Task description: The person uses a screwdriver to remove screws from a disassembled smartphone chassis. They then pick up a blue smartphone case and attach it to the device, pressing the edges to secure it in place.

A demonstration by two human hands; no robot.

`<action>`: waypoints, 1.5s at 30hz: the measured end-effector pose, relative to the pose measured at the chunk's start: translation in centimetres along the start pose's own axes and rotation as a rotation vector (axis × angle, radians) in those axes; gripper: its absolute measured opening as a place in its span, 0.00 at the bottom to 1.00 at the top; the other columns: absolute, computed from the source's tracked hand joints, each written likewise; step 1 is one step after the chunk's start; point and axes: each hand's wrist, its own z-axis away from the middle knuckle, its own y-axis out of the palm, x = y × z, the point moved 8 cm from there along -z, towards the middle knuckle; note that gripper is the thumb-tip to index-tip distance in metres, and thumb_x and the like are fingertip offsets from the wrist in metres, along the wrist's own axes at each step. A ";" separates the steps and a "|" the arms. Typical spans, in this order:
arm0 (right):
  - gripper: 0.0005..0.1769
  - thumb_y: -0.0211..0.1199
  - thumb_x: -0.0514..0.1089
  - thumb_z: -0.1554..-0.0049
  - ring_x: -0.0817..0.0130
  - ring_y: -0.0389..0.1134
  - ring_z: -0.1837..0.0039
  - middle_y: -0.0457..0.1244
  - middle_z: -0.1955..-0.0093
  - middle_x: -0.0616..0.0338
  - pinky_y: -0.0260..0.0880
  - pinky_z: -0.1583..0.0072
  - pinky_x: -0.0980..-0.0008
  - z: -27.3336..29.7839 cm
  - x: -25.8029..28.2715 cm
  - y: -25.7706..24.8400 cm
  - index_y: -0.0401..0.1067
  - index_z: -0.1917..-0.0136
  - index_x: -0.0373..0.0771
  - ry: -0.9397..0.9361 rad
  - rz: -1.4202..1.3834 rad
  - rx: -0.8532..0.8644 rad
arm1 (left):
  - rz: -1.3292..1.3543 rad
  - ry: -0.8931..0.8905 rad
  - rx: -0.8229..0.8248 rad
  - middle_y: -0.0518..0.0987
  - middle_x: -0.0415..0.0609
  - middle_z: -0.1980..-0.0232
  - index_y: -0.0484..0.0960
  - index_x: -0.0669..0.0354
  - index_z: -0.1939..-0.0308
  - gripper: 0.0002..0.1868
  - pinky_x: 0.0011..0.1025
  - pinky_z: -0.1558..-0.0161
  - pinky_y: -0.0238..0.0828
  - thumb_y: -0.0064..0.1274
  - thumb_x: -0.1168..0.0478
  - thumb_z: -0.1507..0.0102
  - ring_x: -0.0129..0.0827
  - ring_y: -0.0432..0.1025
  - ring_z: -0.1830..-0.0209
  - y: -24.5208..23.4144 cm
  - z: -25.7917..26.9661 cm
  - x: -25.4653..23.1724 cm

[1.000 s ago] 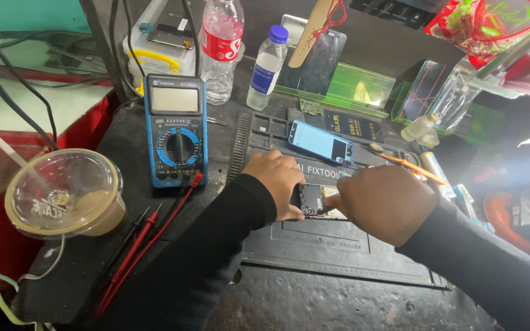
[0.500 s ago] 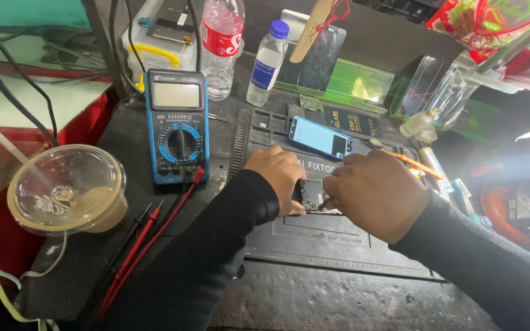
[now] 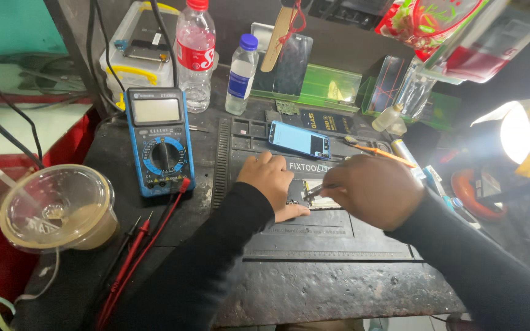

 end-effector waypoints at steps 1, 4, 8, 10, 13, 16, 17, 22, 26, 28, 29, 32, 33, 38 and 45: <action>0.11 0.61 0.60 0.40 0.67 0.72 0.44 0.71 0.59 0.67 0.72 0.43 0.62 1.3 -1.5 1.0 0.80 0.49 0.61 0.005 0.003 -0.005 | -0.002 0.005 -0.006 0.70 0.43 0.63 0.82 0.54 0.66 0.29 0.41 0.55 0.61 0.64 0.32 0.47 0.38 0.66 0.55 0.1 -0.4 -0.1; 0.17 0.56 0.48 0.39 0.64 0.71 0.39 0.73 0.42 0.70 0.69 0.39 0.58 5.9 -7.6 2.9 0.80 0.40 0.53 0.212 -0.468 -0.414 | -0.098 -0.088 0.176 0.77 0.44 0.52 0.85 0.51 0.59 0.41 0.45 0.50 0.64 0.58 0.19 0.50 0.44 0.68 0.49 2.2 -1.1 0.3; 0.16 0.56 0.48 0.35 0.63 0.70 0.59 0.72 0.49 0.66 0.65 0.47 0.65 12.6 -12.5 11.2 0.81 0.40 0.54 0.719 -0.500 -0.676 | -0.075 -0.142 0.269 0.78 0.45 0.46 0.79 0.49 0.46 0.44 0.46 0.46 0.67 0.57 0.20 0.49 0.43 0.70 0.45 2.5 -1.4 0.7; 0.13 0.56 0.49 0.33 0.64 0.72 0.60 0.73 0.48 0.72 0.65 0.45 0.67 14.2 -13.6 14.9 0.82 0.43 0.55 0.865 -0.522 -0.720 | 0.010 -0.184 0.284 0.78 0.42 0.46 0.76 0.47 0.44 0.44 0.47 0.46 0.68 0.63 0.24 0.52 0.42 0.71 0.46 2.5 -1.5 0.9; 0.11 0.62 0.43 0.34 0.59 0.73 0.43 0.73 0.45 0.59 0.71 0.42 0.62 13.8 -13.5 15.9 0.83 0.42 0.47 0.718 -0.285 -0.821 | 0.121 -0.196 0.227 0.82 0.44 0.56 0.72 0.45 0.41 0.38 0.46 0.52 0.73 0.69 0.39 0.50 0.45 0.75 0.55 1.9 -1.4 0.6; 0.17 0.64 0.51 0.41 0.52 0.70 0.42 0.71 0.39 0.59 0.68 0.37 0.54 10.4 -13.2 14.7 0.79 0.40 0.46 0.560 -0.272 -0.594 | 0.425 -0.324 0.226 0.80 0.45 0.48 0.72 0.46 0.47 0.29 0.43 0.58 0.73 0.69 0.51 0.48 0.43 0.77 0.58 1.0 -1.2 0.7; 0.17 0.66 0.52 0.41 0.49 0.70 0.39 0.70 0.38 0.57 0.69 0.39 0.51 9.8 -12.6 12.6 0.80 0.42 0.46 0.510 -0.232 -0.670 | 0.513 -0.326 0.227 0.81 0.39 0.54 0.77 0.43 0.49 0.23 0.36 0.56 0.73 0.67 0.53 0.46 0.35 0.77 0.59 0.8 -1.3 0.7; 0.16 0.68 0.49 0.43 0.46 0.69 0.43 0.71 0.40 0.56 0.69 0.41 0.49 3.7 -12.2 4.9 0.77 0.43 0.44 0.302 -0.275 -0.775 | 0.704 -0.319 0.169 0.88 0.35 0.54 0.87 0.43 0.56 0.13 0.28 0.54 0.75 0.66 0.54 0.45 0.27 0.82 0.57 -1.9 -1.6 0.9; 0.16 0.67 0.51 0.39 0.54 0.71 0.41 0.72 0.44 0.58 0.66 0.38 0.53 -2.5 -11.5 3.2 0.79 0.41 0.45 0.029 -0.365 -0.894 | 1.230 -0.429 -0.060 0.87 0.45 0.58 0.86 0.55 0.55 0.10 0.29 0.53 0.80 0.63 0.61 0.40 0.30 0.81 0.59 -3.0 -1.4 3.8; 0.16 0.68 0.52 0.39 0.53 0.71 0.40 0.72 0.44 0.58 0.65 0.39 0.52 -4.0 -10.9 4.2 0.78 0.41 0.45 -0.024 -0.340 -0.944 | 1.407 -0.468 -0.239 0.86 0.50 0.58 0.86 0.60 0.55 0.12 0.32 0.56 0.82 0.64 0.61 0.40 0.36 0.80 0.59 -3.7 -1.9 5.0; 0.18 0.66 0.54 0.39 0.53 0.70 0.42 0.71 0.44 0.57 0.65 0.41 0.51 -4.8 -10.5 5.4 0.77 0.40 0.45 -0.048 -0.366 -0.907 | 1.490 -0.838 -0.421 0.80 0.57 0.42 0.62 0.62 0.36 0.38 0.32 0.43 0.73 0.63 0.56 0.45 0.37 0.75 0.42 -3.7 -0.7 6.4; 0.30 0.63 0.62 0.42 0.52 0.65 0.35 0.67 0.36 0.57 0.60 0.36 0.48 -7.1 -9.2 8.6 0.70 0.32 0.47 -0.071 -0.394 -0.732 | 1.659 -1.253 -0.676 0.77 0.59 0.42 0.57 0.61 0.31 0.41 0.37 0.43 0.68 0.59 0.53 0.43 0.41 0.72 0.43 -4.9 1.3 5.8; 0.41 0.62 0.69 0.45 0.53 0.61 0.27 0.64 0.29 0.58 0.56 0.28 0.45 -8.0 -9.0 9.9 0.64 0.25 0.49 -0.070 -0.374 -0.596 | 1.796 -1.279 -0.746 0.80 0.53 0.56 0.76 0.57 0.43 0.19 0.42 0.56 0.74 0.54 0.55 0.36 0.43 0.75 0.61 -5.3 1.1 4.9; 0.50 0.63 0.72 0.46 0.53 0.54 0.21 0.60 0.25 0.58 0.43 0.22 0.42 -10.1 -9.3 11.4 0.55 0.20 0.48 -0.014 -0.396 -0.492 | 1.945 -1.265 -0.840 0.79 0.67 0.44 0.63 0.57 0.45 0.15 0.62 0.53 0.72 0.44 0.54 0.29 0.59 0.77 0.44 -5.5 -0.4 2.4; 0.39 0.75 0.59 0.49 0.59 0.67 0.32 0.66 0.31 0.61 0.60 0.28 0.44 -4.9 -9.9 5.6 0.67 0.30 0.45 -0.093 -0.299 -1.018 | 1.882 -1.211 -0.877 0.78 0.69 0.45 0.72 0.51 0.38 0.16 0.58 0.53 0.69 0.39 0.54 0.27 0.58 0.73 0.49 -4.6 0.0 3.3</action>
